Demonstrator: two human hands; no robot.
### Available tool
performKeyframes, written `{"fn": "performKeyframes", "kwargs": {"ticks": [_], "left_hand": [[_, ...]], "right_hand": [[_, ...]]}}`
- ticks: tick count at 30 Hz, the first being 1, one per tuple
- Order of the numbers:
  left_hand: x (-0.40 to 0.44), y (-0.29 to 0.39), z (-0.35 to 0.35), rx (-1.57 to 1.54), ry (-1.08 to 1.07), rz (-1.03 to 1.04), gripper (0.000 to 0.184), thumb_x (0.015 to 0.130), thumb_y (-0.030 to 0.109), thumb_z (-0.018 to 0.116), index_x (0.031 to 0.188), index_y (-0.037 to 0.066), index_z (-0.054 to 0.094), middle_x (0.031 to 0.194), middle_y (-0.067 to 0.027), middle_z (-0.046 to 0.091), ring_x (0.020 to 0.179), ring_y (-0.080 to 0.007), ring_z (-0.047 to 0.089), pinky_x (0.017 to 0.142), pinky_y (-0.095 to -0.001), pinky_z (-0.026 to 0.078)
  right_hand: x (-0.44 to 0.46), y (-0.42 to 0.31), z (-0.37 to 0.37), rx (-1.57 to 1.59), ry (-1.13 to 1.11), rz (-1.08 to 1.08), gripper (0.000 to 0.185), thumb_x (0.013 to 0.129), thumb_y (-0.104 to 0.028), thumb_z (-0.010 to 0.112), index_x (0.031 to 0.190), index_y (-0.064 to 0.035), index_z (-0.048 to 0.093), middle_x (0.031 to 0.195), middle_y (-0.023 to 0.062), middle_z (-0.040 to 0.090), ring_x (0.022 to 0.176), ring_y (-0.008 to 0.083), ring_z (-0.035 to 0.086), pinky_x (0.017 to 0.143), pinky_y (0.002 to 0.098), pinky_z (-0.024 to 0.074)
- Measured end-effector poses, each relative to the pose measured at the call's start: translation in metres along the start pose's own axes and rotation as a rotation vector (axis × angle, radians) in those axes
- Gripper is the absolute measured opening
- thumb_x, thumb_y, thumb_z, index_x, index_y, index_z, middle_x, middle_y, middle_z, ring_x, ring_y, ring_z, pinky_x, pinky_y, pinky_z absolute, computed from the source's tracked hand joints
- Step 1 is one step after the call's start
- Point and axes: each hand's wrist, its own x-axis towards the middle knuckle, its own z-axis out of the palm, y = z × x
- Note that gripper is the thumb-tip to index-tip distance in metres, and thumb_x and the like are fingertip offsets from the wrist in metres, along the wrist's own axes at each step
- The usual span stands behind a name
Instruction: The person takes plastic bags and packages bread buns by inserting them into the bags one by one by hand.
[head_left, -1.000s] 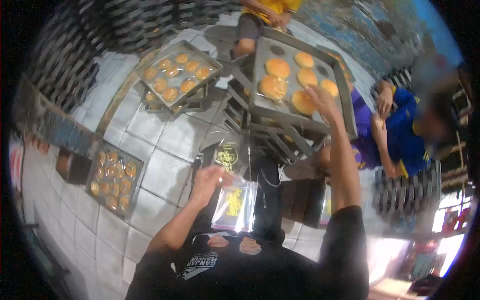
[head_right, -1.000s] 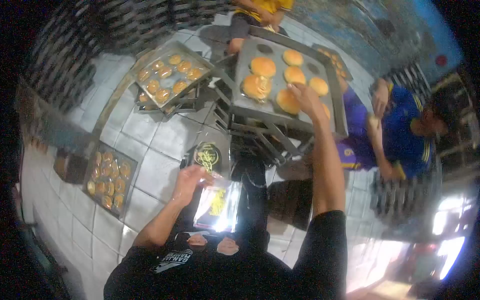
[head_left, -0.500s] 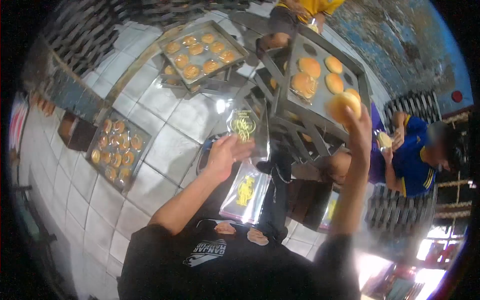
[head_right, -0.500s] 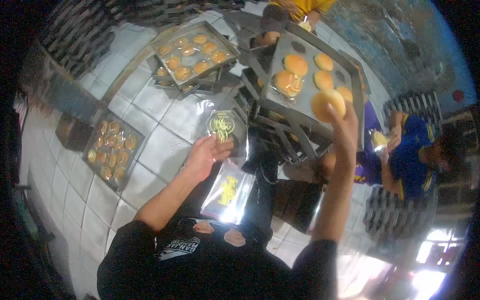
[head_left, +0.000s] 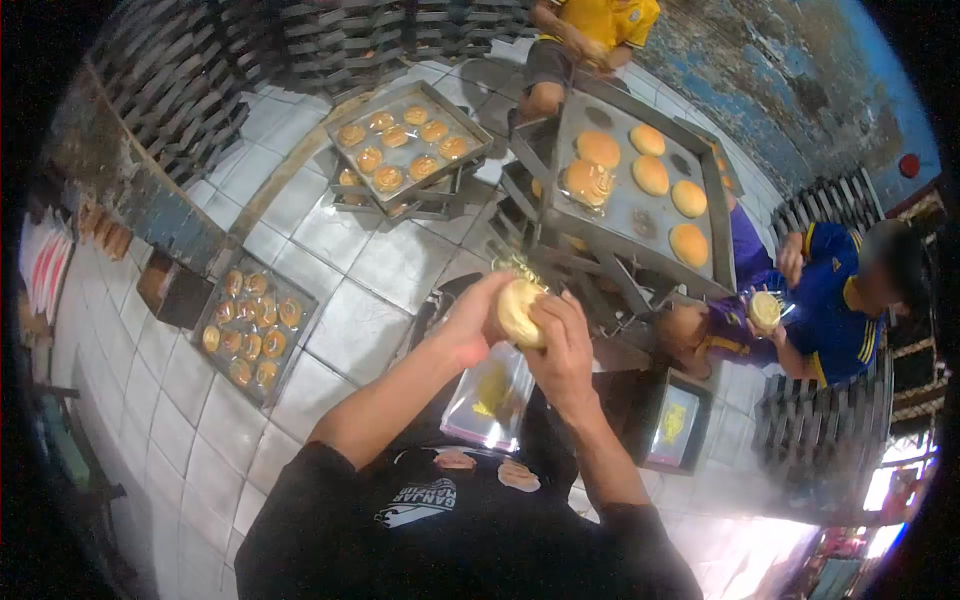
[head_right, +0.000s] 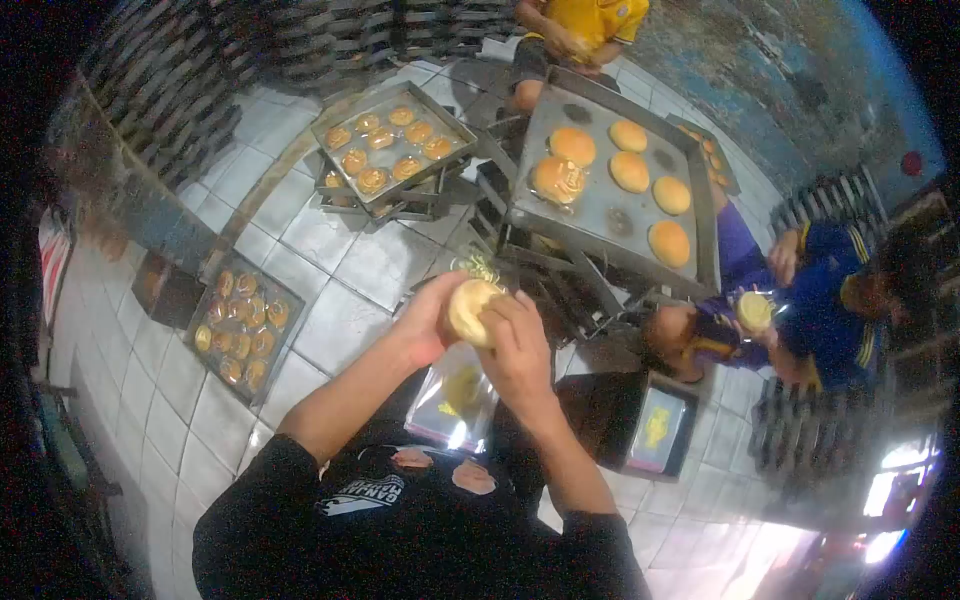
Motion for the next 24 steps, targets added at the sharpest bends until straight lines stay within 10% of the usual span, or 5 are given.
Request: {"fn": "performKeyframes", "kwargs": {"ticks": [6, 10, 21, 24], "left_hand": [[0.022, 0.001, -0.071, -0.305, -0.136, 0.035, 0.039, 0.104, 0.035, 0.054, 0.131, 0.008, 0.062, 0.13, -0.0079, 0.067, 0.119, -0.0288, 0.064, 0.107, -0.0425, 0.049], [-0.018, -0.045, -0.019, 0.114, 0.094, 0.4, 0.047, 0.106, 0.037, 0.053, 0.145, 0.011, 0.05, 0.144, -0.0073, 0.058, 0.131, -0.0237, 0.056, 0.114, -0.0415, 0.043], [0.037, -0.034, -0.024, -0.247, -0.011, 0.41, 0.055, 0.105, 0.045, 0.054, 0.146, 0.008, 0.047, 0.131, -0.011, 0.063, 0.121, -0.0309, 0.062, 0.107, -0.0445, 0.049], [0.026, -0.008, -0.022, -0.374, -0.053, 0.292, 0.069, 0.105, 0.062, 0.04, 0.142, 0.005, 0.051, 0.13, -0.0147, 0.064, 0.119, -0.0336, 0.063, 0.103, -0.0485, 0.052]], "right_hand": [[-0.017, -0.035, 0.041, 0.195, -0.302, 0.187, 0.054, 0.081, -0.004, 0.075, 0.133, -0.0025, 0.061, 0.136, 0.0199, 0.063, 0.135, 0.0383, 0.055, 0.118, 0.0581, 0.0334], [-0.018, -0.005, 0.06, -0.111, -0.138, 0.029, 0.05, 0.087, -0.001, 0.063, 0.138, 0.0006, 0.058, 0.132, 0.0231, 0.064, 0.135, 0.0387, 0.054, 0.12, 0.059, 0.0317], [0.034, 0.002, 0.022, 0.057, -0.334, 0.054, 0.052, 0.083, -0.005, 0.07, 0.134, -0.0074, 0.058, 0.127, 0.0152, 0.066, 0.121, 0.0337, 0.062, 0.122, 0.0584, 0.0249], [0.025, -0.009, 0.016, 0.286, -0.398, 0.18, 0.031, 0.086, -0.004, 0.072, 0.116, -0.0058, 0.065, 0.113, 0.0151, 0.068, 0.104, 0.035, 0.067, 0.103, 0.0483, 0.0465]]}}
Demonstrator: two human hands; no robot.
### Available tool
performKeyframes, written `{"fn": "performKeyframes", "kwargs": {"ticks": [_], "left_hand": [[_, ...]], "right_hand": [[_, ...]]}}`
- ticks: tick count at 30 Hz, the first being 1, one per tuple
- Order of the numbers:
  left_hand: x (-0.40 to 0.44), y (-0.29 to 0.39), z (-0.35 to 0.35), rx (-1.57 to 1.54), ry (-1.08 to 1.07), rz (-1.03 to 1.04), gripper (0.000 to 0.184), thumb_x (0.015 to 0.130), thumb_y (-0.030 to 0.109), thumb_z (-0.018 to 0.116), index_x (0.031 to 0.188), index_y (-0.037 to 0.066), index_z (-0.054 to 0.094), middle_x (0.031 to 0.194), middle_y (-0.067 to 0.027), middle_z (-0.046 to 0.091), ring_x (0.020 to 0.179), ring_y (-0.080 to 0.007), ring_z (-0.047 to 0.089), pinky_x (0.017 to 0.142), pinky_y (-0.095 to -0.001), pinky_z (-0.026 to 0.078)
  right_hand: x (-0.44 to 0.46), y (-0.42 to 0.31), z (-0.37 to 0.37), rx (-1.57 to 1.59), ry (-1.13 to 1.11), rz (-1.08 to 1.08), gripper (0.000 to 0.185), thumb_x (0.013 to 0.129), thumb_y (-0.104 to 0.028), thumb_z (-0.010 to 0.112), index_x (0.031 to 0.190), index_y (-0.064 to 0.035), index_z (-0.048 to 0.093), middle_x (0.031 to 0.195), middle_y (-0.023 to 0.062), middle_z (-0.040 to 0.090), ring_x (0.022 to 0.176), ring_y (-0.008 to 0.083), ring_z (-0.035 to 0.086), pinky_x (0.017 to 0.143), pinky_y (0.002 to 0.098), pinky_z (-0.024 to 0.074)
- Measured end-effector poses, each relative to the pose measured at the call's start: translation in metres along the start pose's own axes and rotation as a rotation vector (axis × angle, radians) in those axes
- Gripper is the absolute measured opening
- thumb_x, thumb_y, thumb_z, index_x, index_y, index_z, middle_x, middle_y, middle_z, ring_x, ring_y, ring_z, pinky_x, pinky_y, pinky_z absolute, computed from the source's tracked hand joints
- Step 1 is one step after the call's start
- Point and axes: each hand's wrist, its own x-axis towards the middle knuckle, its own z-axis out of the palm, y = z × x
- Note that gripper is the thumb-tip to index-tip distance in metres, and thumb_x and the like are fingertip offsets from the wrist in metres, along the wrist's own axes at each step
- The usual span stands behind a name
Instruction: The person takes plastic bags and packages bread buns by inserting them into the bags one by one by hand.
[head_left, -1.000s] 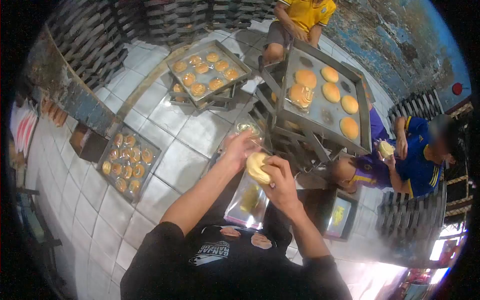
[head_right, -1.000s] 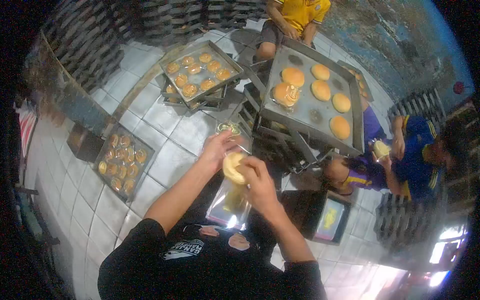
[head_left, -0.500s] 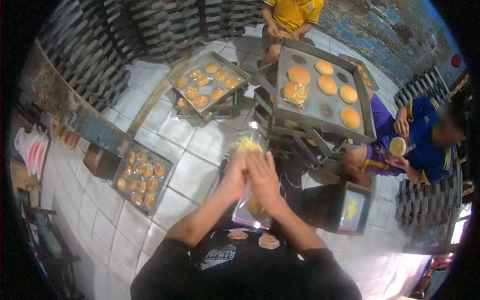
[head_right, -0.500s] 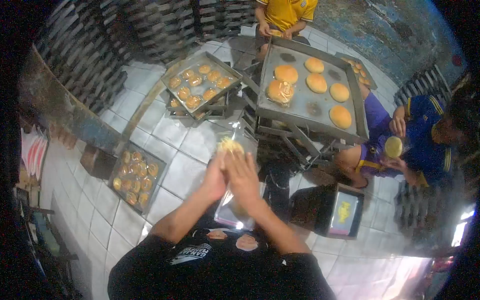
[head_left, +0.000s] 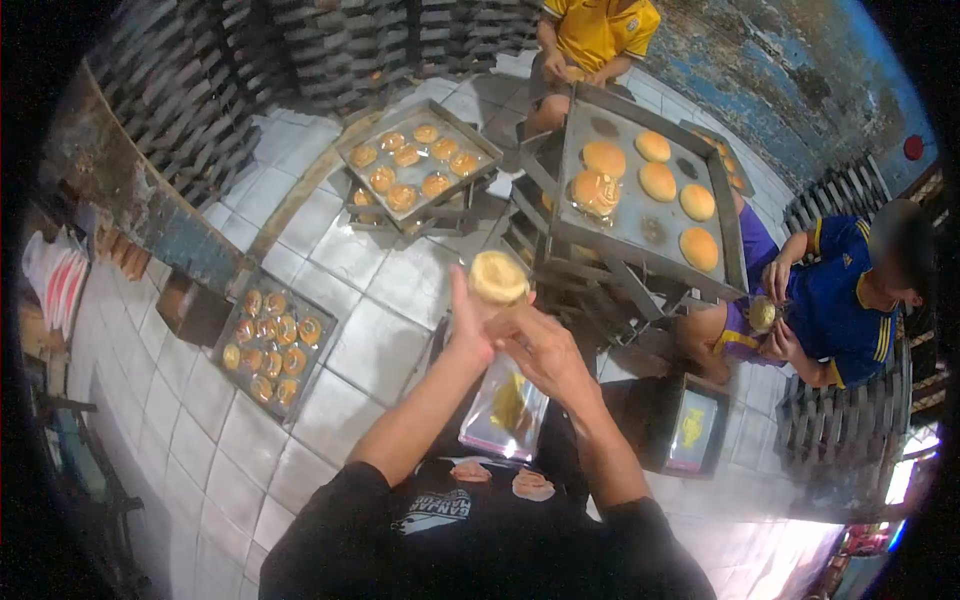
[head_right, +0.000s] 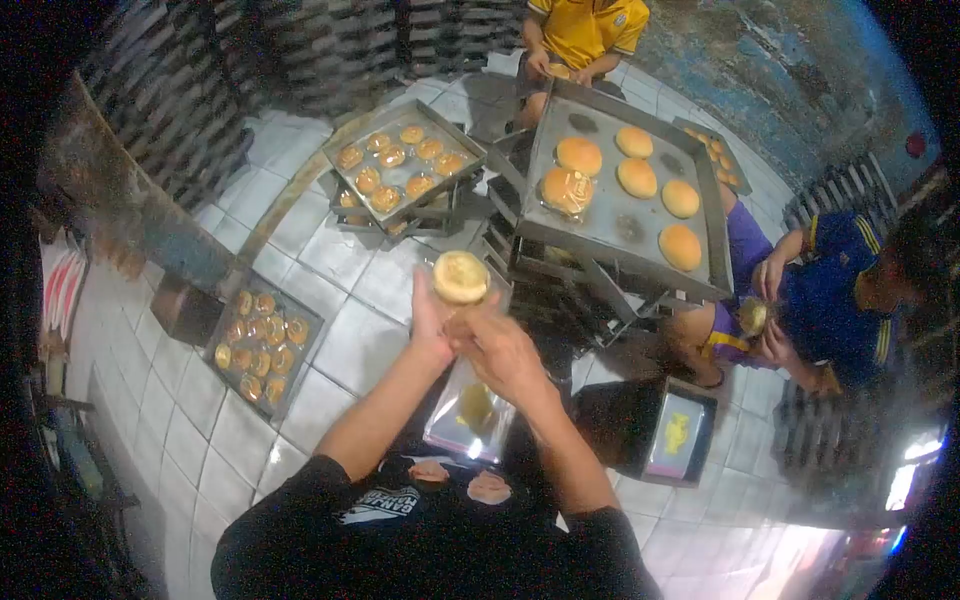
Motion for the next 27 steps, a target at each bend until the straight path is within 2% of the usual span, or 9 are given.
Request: {"fn": "performKeyframes", "kwargs": {"ticks": [2, 5, 11, 15, 19, 21, 22, 23, 27], "left_hand": [[0.004, 0.003, 0.001, -0.072, -0.027, -0.053, 0.076, 0.106, 0.067, 0.031, 0.144, 0.005, 0.05, 0.136, -0.0179, 0.061, 0.123, -0.0351, 0.06, 0.103, -0.0532, 0.053], [0.023, 0.009, -0.021, 0.109, -0.041, -0.044, 0.076, 0.106, 0.066, 0.031, 0.147, 0.005, 0.049, 0.141, -0.0169, 0.058, 0.133, -0.0369, 0.054, 0.111, -0.0595, 0.047], [0.014, 0.036, -0.041, 0.009, 0.114, 0.147, 0.069, 0.107, 0.063, 0.028, 0.141, 0.009, 0.054, 0.138, -0.0153, 0.061, 0.126, -0.0345, 0.059, 0.106, -0.0571, 0.05], [0.016, 0.008, -0.038, -0.011, 0.113, 0.02, 0.065, 0.107, 0.061, 0.034, 0.139, 0.009, 0.056, 0.134, -0.0132, 0.064, 0.126, -0.0321, 0.06, 0.109, -0.0561, 0.047], [0.012, 0.032, -0.044, 0.007, 0.128, 0.066, 0.062, 0.108, 0.058, 0.036, 0.138, 0.007, 0.056, 0.135, -0.0164, 0.062, 0.125, -0.0333, 0.061, 0.104, -0.0534, 0.052], [0.006, 0.049, -0.046, 0.019, 0.111, 0.151, 0.062, 0.108, 0.058, 0.036, 0.138, 0.008, 0.057, 0.139, -0.0141, 0.061, 0.126, -0.0322, 0.06, 0.104, -0.0534, 0.052], [-0.012, 0.044, -0.037, -0.036, 0.092, 0.059, 0.061, 0.108, 0.058, 0.038, 0.138, 0.007, 0.057, 0.138, -0.0128, 0.062, 0.125, -0.0315, 0.061, 0.102, -0.0524, 0.054], [-0.034, 0.037, -0.025, -0.035, 0.089, 0.047, 0.061, 0.108, 0.058, 0.038, 0.138, 0.007, 0.057, 0.138, -0.0128, 0.062, 0.125, -0.0315, 0.061, 0.102, -0.0524, 0.054], [-0.052, 0.025, -0.033, 0.071, 0.018, -0.294, 0.055, 0.11, 0.049, 0.044, 0.139, 0.004, 0.056, 0.134, -0.0122, 0.064, 0.123, -0.0283, 0.062, 0.105, -0.0418, 0.051]], "right_hand": [[-0.003, 0.008, 0.018, 0.121, -0.027, -0.035, 0.012, 0.089, -0.002, 0.07, 0.101, -0.0017, 0.066, 0.103, 0.0118, 0.069, 0.087, 0.0281, 0.068, 0.075, 0.0371, 0.0539], [-0.021, -0.012, 0.015, 0.81, -0.492, 0.074, 0.007, 0.092, 0.0, 0.069, 0.095, -0.0011, 0.064, 0.098, 0.0086, 0.067, 0.089, 0.0221, 0.066, 0.073, 0.0356, 0.0523], [-0.018, -0.008, 0.028, 0.635, 0.11, 0.153, 0.016, 0.092, 0.001, 0.071, 0.087, -0.0016, 0.056, 0.098, 0.0079, 0.061, 0.088, 0.0107, 0.057, 0.066, 0.0272, 0.0492], [-0.009, -0.005, 0.033, 0.49, -0.043, 0.143, 0.022, 0.091, -0.01, 0.076, 0.086, -0.0031, 0.056, 0.097, 0.0019, 0.066, 0.086, 0.0153, 0.063, 0.077, 0.0324, 0.052], [-0.036, -0.026, -0.006, 1.178, -0.457, 0.211, 0.024, 0.087, -0.006, 0.078, 0.083, -0.0088, 0.055, 0.082, 0.0013, 0.061, 0.076, 0.0088, 0.058, 0.063, 0.0247, 0.0455], [-0.046, -0.023, -0.004, 1.043, -0.341, 0.194, 0.022, 0.086, -0.01, 0.081, 0.088, -0.0077, 0.059, 0.089, 0.0014, 0.063, 0.081, 0.0111, 0.061, 0.07, 0.0272, 0.0491], [-0.034, -0.018, 0.003, 0.676, -0.013, 0.306, 0.026, 0.085, -0.01, 0.083, 0.099, -0.0033, 0.063, 0.098, 0.0057, 0.066, 0.088, 0.0171, 0.065, 0.079, 0.0313, 0.0522], [-0.028, -0.007, 0.007, -0.015, 0.288, 0.043, 0.037, 0.084, -0.01, 0.083, 0.112, 0.0009, 0.063, 0.105, 0.0107, 0.066, 0.096, 0.0222, 0.066, 0.086, 0.0338, 0.0532], [-0.031, -0.018, 0.009, -0.034, 0.277, -0.058, 0.033, 0.086, -0.012, 0.08, 0.113, 0.0008, 0.066, 0.107, 0.0151, 0.068, 0.095, 0.0289, 0.069, 0.085, 0.0346, 0.0552]]}}
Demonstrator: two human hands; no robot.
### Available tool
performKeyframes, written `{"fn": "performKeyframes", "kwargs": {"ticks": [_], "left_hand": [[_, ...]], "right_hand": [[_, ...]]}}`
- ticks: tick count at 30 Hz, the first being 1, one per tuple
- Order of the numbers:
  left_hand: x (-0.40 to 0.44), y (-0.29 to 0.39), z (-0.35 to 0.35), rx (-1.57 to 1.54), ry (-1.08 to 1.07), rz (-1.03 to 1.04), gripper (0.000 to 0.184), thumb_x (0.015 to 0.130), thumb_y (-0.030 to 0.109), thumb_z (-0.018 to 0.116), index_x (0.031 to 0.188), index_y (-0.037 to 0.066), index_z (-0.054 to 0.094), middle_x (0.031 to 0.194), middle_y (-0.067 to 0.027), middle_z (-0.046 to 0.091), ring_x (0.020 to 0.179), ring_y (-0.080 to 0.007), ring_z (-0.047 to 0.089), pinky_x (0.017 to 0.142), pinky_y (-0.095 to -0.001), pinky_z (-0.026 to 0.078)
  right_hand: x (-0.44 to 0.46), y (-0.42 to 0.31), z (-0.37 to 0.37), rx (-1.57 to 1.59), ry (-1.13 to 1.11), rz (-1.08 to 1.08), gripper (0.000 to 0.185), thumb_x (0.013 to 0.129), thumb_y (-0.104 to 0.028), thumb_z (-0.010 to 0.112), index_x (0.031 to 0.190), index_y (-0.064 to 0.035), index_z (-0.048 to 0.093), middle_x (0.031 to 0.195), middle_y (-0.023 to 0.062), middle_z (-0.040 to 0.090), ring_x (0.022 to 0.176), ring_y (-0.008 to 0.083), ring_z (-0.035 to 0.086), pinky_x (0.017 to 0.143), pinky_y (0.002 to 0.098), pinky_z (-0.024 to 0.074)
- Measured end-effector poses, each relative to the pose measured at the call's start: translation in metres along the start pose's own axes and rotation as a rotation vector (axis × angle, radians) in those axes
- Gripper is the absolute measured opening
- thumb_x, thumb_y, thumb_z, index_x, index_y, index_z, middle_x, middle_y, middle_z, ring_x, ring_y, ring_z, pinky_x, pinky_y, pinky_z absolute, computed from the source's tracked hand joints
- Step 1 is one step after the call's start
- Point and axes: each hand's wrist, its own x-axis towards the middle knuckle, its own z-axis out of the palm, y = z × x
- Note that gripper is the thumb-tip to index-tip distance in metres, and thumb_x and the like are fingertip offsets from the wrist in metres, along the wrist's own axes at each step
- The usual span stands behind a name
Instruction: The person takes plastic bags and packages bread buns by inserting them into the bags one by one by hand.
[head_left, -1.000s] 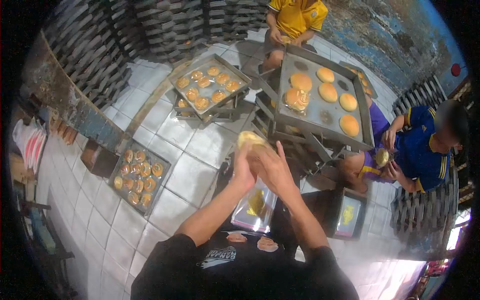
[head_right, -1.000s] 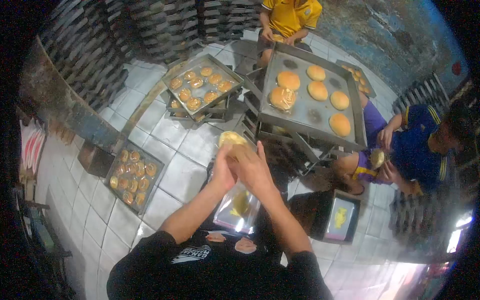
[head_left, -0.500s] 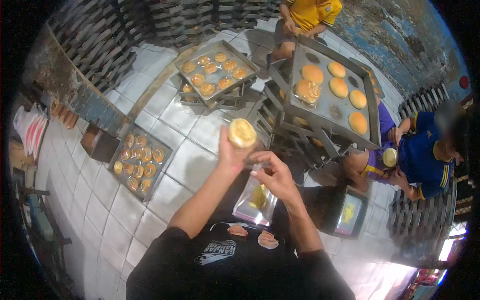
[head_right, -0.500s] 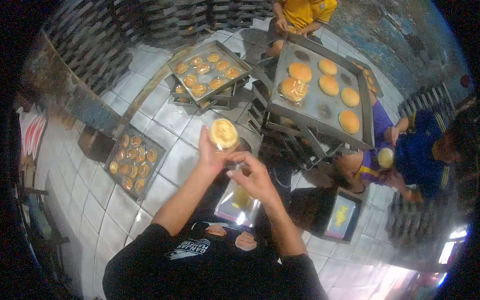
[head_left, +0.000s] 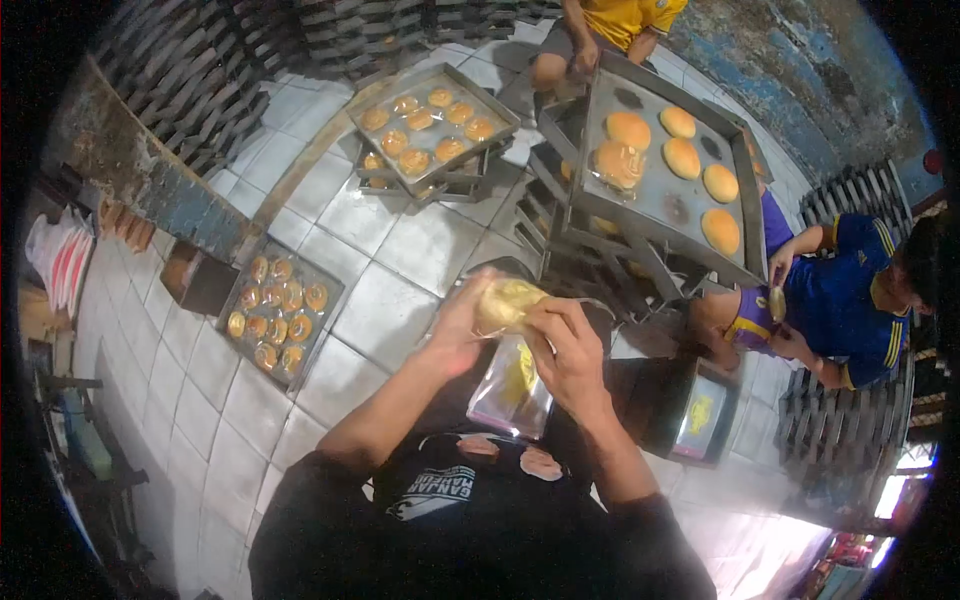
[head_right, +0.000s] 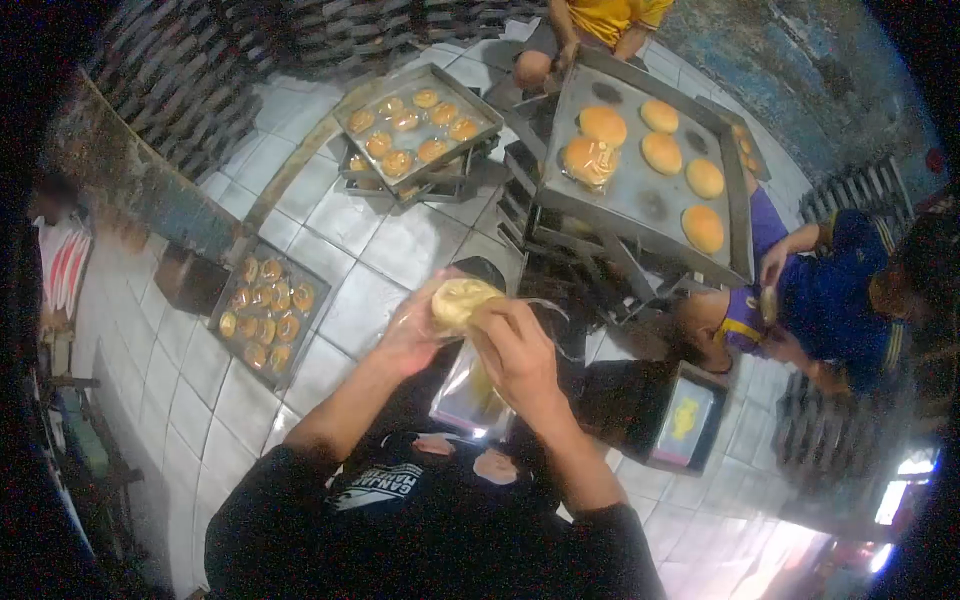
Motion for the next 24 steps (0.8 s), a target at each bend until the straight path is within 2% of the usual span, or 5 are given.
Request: {"fn": "performKeyframes", "kwargs": {"ticks": [4, 7, 16, 20, 24], "left_hand": [[0.019, 0.014, -0.013, 0.58, -0.003, 0.379, 0.044, 0.111, 0.033, 0.047, 0.139, 0.0, 0.058, 0.13, -0.0079, 0.067, 0.117, -0.0199, 0.063, 0.105, -0.0346, 0.049], [0.037, 0.0, -0.015, 0.967, 0.056, 0.729, 0.031, 0.108, 0.023, 0.057, 0.116, -0.002, 0.074, 0.114, -0.0087, 0.074, 0.102, -0.0167, 0.067, 0.093, -0.0304, 0.052], [0.026, 0.016, 0.025, 0.892, 0.348, 0.722, 0.028, 0.106, 0.023, 0.06, 0.094, -0.001, 0.069, 0.074, 0.0022, 0.062, 0.076, -0.0098, 0.059, 0.071, -0.0252, 0.048], [0.016, 0.024, 0.002, 1.189, 0.346, 1.184, 0.025, 0.103, 0.019, 0.063, 0.089, -0.001, 0.068, 0.099, -0.0039, 0.064, 0.081, -0.0129, 0.057, 0.072, -0.0279, 0.047], [0.012, 0.005, -0.081, 1.082, 0.312, 0.75, 0.023, 0.102, 0.016, 0.064, 0.088, -0.001, 0.069, 0.102, -0.0038, 0.063, 0.084, -0.0106, 0.057, 0.076, -0.0275, 0.047]], "right_hand": [[0.016, 0.044, 0.014, 0.283, -0.055, 0.545, 0.021, 0.095, -0.016, 0.071, 0.107, 0.0011, 0.067, 0.09, 0.0161, 0.069, 0.087, 0.0338, 0.071, 0.08, 0.0335, 0.0556], [0.022, 0.057, 0.022, 0.189, -0.015, 0.435, 0.018, 0.099, -0.014, 0.066, 0.096, 0.003, 0.065, 0.077, 0.0189, 0.062, 0.072, 0.033, 0.066, 0.069, 0.0364, 0.052], [0.049, 0.043, -0.004, 0.171, -0.002, 0.477, 0.032, 0.105, -0.021, 0.059, 0.081, 0.0008, 0.061, 0.067, 0.0053, 0.054, 0.062, 0.0135, 0.054, 0.058, 0.0329, 0.0429], [0.039, 0.062, -0.01, 0.597, -0.056, 0.772, 0.036, 0.105, -0.032, 0.061, 0.08, -0.0066, 0.064, 0.066, -0.006, 0.05, 0.057, 0.0048, 0.043, 0.05, 0.0259, 0.0359], [-0.038, 0.078, 0.027, 0.658, -0.151, 0.94, 0.037, 0.105, -0.035, 0.062, 0.085, -0.0056, 0.069, 0.068, -0.0046, 0.055, 0.058, 0.0057, 0.047, 0.05, 0.0247, 0.0385]]}}
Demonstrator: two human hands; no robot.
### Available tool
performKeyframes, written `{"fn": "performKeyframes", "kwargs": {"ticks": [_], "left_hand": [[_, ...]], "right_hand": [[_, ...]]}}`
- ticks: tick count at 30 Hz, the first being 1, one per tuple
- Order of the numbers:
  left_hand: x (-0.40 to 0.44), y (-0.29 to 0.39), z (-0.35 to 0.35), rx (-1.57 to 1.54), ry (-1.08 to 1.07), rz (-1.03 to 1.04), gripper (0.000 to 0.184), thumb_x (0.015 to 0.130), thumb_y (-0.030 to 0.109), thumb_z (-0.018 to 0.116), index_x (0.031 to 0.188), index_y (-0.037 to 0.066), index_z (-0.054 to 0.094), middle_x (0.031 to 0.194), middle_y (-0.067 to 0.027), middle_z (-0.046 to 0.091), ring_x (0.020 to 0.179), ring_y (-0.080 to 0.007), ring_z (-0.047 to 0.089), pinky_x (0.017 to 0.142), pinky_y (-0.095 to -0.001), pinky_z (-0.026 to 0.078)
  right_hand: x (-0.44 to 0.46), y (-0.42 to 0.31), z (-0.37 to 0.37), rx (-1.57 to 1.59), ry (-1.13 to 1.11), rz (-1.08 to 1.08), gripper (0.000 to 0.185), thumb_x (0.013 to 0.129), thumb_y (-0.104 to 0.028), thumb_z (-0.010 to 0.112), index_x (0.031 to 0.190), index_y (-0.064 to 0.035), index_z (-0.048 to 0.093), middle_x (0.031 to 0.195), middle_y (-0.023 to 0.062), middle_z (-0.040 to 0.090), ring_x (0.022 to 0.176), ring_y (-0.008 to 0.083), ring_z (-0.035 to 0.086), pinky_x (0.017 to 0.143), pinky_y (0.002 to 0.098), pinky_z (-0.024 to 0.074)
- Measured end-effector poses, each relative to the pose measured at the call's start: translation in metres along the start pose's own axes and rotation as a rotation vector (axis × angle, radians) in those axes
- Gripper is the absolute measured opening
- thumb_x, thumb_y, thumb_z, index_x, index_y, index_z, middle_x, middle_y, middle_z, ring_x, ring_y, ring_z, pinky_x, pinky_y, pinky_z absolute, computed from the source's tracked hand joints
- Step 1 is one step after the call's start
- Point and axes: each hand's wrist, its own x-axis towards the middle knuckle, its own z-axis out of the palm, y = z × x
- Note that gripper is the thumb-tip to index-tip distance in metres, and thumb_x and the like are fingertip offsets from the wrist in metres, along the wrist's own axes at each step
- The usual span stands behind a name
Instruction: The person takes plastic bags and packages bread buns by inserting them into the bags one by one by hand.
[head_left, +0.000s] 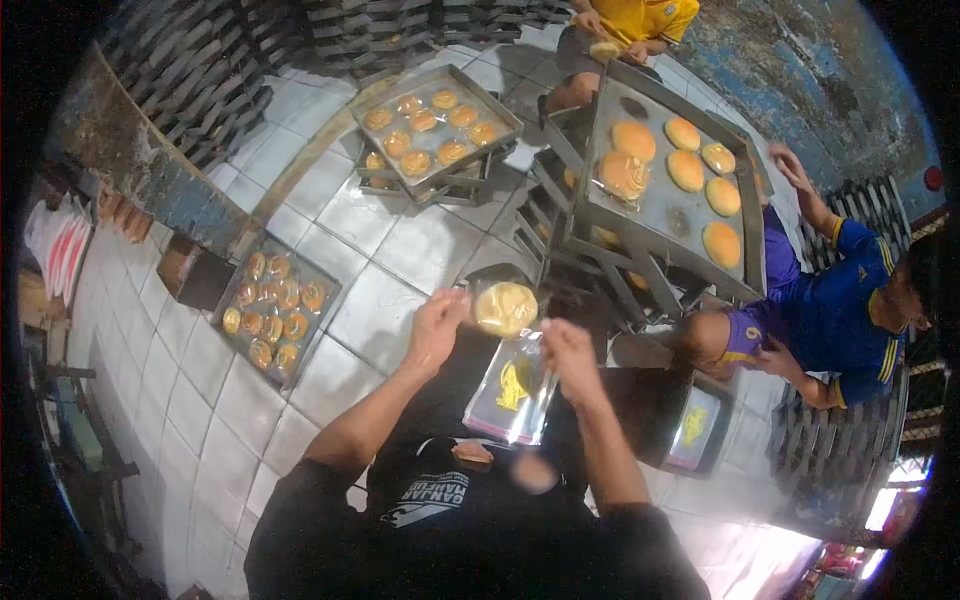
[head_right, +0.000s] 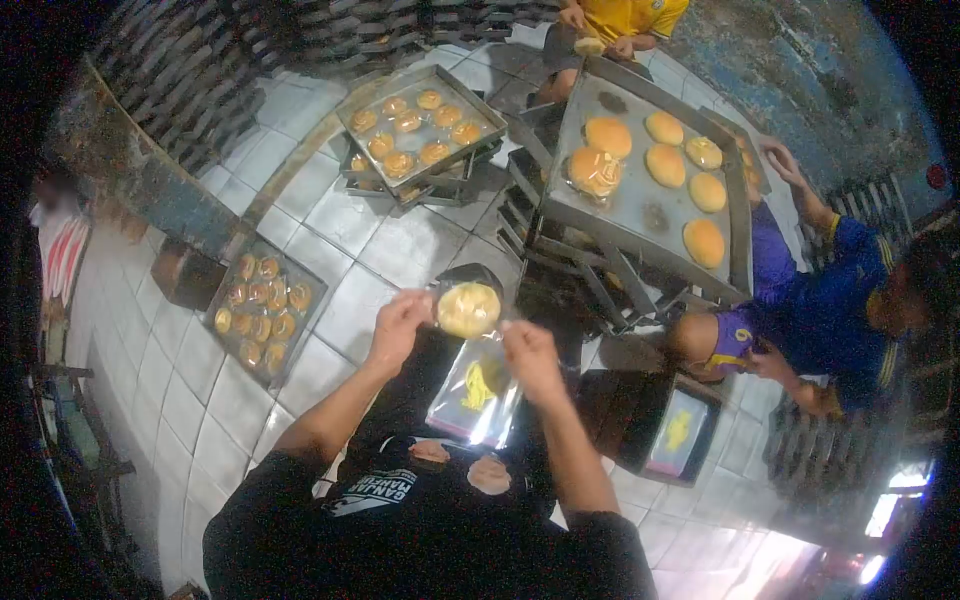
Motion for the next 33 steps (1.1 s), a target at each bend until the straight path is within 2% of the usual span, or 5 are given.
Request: {"fn": "performKeyframes", "kwargs": {"ticks": [14, 18, 28, 31, 33], "left_hand": [[0.013, 0.086, 0.087, -0.358, -0.127, 0.086, 0.034, 0.099, 0.013, 0.064, 0.13, -0.002, 0.061, 0.121, -0.0123, 0.069, 0.104, -0.0159, 0.067, 0.086, -0.0297, 0.052], [-0.019, 0.043, 0.054, 0.458, -0.396, 0.502, 0.041, 0.089, 0.015, 0.072, 0.129, 0.008, 0.067, 0.143, -0.0167, 0.058, 0.136, -0.0366, 0.053, 0.11, -0.044, 0.044], [-0.052, 0.065, 0.035, 0.817, -0.526, 1.019, 0.025, 0.084, 0.009, 0.075, 0.109, 0.008, 0.078, 0.148, -0.0181, 0.057, 0.146, -0.0352, 0.044, 0.112, -0.0496, 0.045], [-0.046, 0.069, 0.041, 0.271, -0.665, -0.162, 0.031, 0.103, 0.018, 0.065, 0.125, -0.002, 0.071, 0.122, -0.0164, 0.072, 0.109, -0.0198, 0.069, 0.094, -0.0343, 0.055], [-0.031, 0.061, 0.038, 0.147, -0.723, -0.207, 0.029, 0.102, 0.017, 0.065, 0.121, -0.004, 0.071, 0.108, -0.013, 0.074, 0.093, -0.0177, 0.07, 0.083, -0.0318, 0.056]], "right_hand": [[-0.023, -0.129, -0.08, -0.544, 0.654, -0.854, 0.049, 0.091, -0.012, 0.077, 0.134, 0.0016, 0.057, 0.125, 0.0233, 0.066, 0.112, 0.0364, 0.067, 0.094, 0.0409, 0.0542], [-0.022, -0.156, -0.113, -0.931, 0.922, -0.893, 0.048, 0.092, -0.009, 0.073, 0.136, 0.0012, 0.057, 0.126, 0.0255, 0.065, 0.12, 0.0382, 0.063, 0.103, 0.042, 0.0486], [-0.074, -0.009, -0.033, -1.023, 0.137, -0.675, 0.03, 0.086, -0.013, 0.073, 0.113, -0.0026, 0.067, 0.107, 0.0173, 0.066, 0.106, 0.0364, 0.066, 0.088, 0.0423, 0.0555], [-0.075, -0.063, -0.062, -0.859, -0.107, -0.595, 0.015, 0.09, -0.01, 0.071, 0.102, -0.0017, 0.068, 0.094, 0.016, 0.064, 0.093, 0.0361, 0.066, 0.079, 0.0435, 0.0552], [-0.055, -0.113, -0.092, -0.852, -0.129, -0.703, 0.021, 0.091, -0.015, 0.073, 0.107, -0.002, 0.069, 0.095, 0.0157, 0.067, 0.092, 0.0343, 0.069, 0.082, 0.042, 0.0565]]}}
